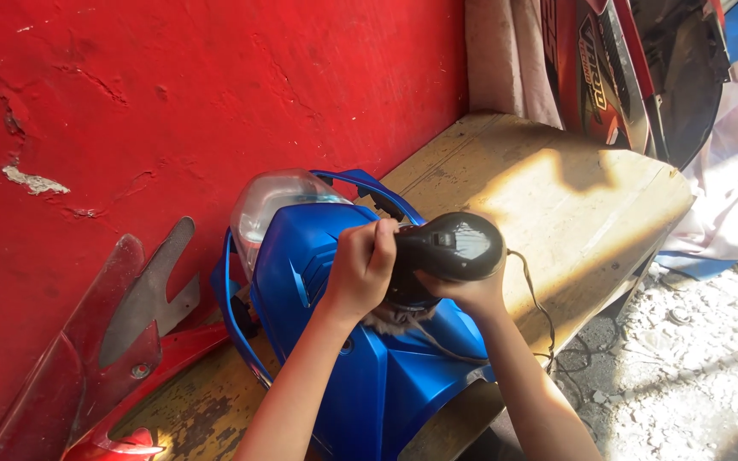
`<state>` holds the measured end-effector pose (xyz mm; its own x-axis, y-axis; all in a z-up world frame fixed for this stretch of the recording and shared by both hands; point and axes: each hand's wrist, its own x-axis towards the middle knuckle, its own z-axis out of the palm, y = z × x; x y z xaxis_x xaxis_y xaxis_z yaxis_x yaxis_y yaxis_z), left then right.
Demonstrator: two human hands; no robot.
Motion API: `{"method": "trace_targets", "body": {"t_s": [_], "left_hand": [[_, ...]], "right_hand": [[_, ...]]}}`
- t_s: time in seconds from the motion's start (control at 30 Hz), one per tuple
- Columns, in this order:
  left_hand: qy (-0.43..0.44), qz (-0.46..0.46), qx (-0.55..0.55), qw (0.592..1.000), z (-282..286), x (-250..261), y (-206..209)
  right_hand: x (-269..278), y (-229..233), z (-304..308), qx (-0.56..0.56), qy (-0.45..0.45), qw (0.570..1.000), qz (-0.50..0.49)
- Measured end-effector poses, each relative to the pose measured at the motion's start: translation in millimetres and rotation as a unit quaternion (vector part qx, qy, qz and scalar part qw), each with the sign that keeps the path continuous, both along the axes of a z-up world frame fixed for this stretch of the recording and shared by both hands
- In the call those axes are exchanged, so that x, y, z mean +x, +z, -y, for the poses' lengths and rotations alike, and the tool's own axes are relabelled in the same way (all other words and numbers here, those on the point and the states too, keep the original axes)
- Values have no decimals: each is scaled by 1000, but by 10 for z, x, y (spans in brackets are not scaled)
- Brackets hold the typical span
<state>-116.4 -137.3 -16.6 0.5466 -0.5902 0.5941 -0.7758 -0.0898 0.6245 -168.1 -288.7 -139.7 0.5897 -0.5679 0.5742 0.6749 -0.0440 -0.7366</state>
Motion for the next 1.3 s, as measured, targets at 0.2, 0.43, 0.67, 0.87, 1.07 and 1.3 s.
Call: {"method": "trace_targets", "body": {"t_s": [0.2,0.43,0.67,0.87,1.07,1.3], "left_hand": [[-23,15,30,999,-70,-100,-195],[-18,28,-3,999,-123,-87,-137],[-26,19,44,998,-280,-344,-291],[-32,30,42,998,-318,-350,-292],[-24,28,29,999,-510,-361,-350],[-62,42,44,996,-302,-480,-371]], "right_hand": [[-193,-104,34,-66,33,995,68],[-131,-4,-44,-22,-1,1000,8],[-493,-102,-109,-114,18,990,85],[-446,-90,-181,-115,-17,986,118],[-511,45,-268,-128,45,982,135],[-589,-177,-124,-129,-15,981,142]]}}
